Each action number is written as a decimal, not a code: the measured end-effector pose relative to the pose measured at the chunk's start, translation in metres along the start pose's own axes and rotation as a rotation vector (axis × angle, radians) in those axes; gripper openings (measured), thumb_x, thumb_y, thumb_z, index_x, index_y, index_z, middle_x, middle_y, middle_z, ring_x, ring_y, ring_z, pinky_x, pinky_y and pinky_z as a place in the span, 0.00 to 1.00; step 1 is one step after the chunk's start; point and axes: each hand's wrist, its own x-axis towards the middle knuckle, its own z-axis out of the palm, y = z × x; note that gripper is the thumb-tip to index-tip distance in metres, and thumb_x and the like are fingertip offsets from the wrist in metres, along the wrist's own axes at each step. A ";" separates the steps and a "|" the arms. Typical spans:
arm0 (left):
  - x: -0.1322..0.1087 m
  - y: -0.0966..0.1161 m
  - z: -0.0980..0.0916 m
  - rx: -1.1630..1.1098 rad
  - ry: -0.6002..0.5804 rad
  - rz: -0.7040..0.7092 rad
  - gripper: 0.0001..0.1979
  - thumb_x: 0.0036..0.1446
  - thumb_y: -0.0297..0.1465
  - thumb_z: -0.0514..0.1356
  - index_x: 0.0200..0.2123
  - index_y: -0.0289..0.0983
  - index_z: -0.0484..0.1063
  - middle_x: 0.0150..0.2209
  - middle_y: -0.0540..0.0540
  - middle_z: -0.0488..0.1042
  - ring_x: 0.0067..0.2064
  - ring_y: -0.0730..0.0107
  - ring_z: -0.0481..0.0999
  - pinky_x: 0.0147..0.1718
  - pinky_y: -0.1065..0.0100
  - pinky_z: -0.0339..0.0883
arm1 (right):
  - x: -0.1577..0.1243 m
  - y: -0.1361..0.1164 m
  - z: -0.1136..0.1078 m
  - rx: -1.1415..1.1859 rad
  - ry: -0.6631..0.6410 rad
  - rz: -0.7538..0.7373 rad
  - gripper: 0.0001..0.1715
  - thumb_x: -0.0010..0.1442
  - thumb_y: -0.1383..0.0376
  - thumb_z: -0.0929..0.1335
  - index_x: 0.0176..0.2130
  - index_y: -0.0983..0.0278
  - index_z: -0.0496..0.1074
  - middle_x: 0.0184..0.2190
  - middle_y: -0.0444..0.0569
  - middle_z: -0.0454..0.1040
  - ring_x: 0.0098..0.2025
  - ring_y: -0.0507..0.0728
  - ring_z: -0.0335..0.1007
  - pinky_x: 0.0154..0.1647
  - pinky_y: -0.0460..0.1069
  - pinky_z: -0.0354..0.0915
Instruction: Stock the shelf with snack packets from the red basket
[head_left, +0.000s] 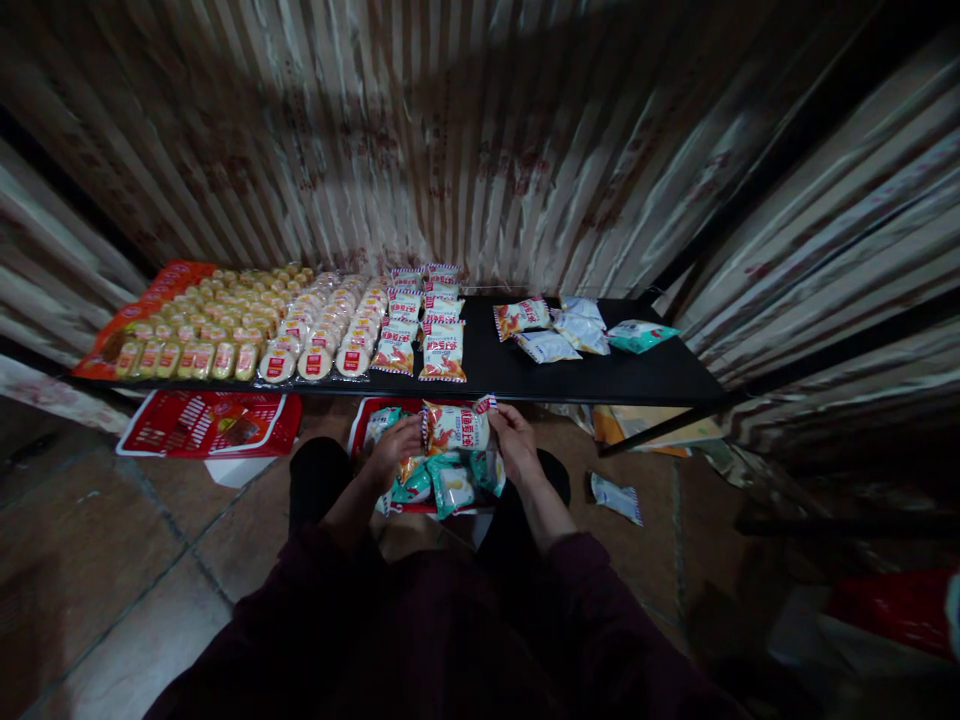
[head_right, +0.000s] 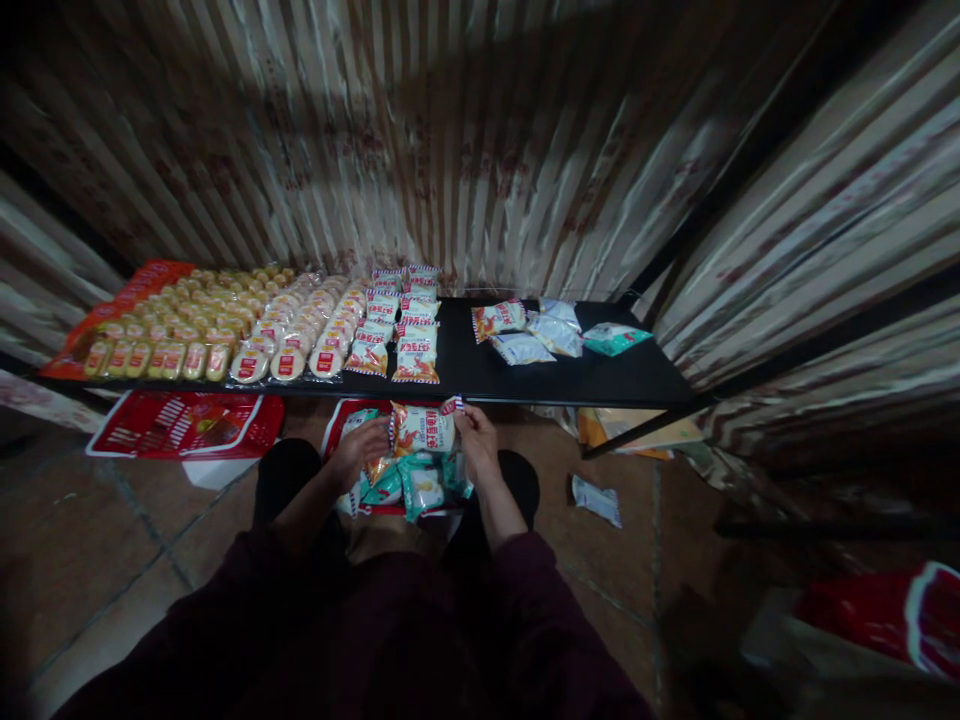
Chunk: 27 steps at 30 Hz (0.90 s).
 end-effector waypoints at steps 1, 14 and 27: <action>0.000 0.001 -0.001 -0.004 -0.008 -0.004 0.18 0.42 0.40 0.68 0.37 0.37 0.76 0.30 0.44 0.77 0.32 0.65 0.76 0.37 0.63 0.67 | 0.004 -0.005 0.000 -0.019 -0.021 -0.008 0.17 0.39 0.54 0.75 0.29 0.61 0.75 0.22 0.40 0.74 0.23 0.51 0.65 0.25 0.45 0.61; -0.010 0.011 0.009 -0.001 -0.241 -0.012 0.17 0.37 0.35 0.72 0.34 0.36 0.78 0.32 0.45 0.79 0.39 0.60 0.77 0.41 0.64 0.67 | 0.025 -0.028 0.026 -0.389 -0.459 -0.155 0.09 0.45 0.58 0.72 0.26 0.61 0.77 0.19 0.39 0.72 0.21 0.49 0.61 0.23 0.44 0.56; -0.003 -0.006 0.006 -0.167 -0.082 0.039 0.23 0.36 0.42 0.72 0.36 0.35 0.76 0.32 0.44 0.79 0.39 0.59 0.78 0.40 0.63 0.69 | -0.009 -0.007 0.028 -0.192 -0.041 -0.200 0.24 0.47 0.55 0.74 0.45 0.58 0.74 0.44 0.48 0.77 0.46 0.58 0.72 0.50 0.52 0.66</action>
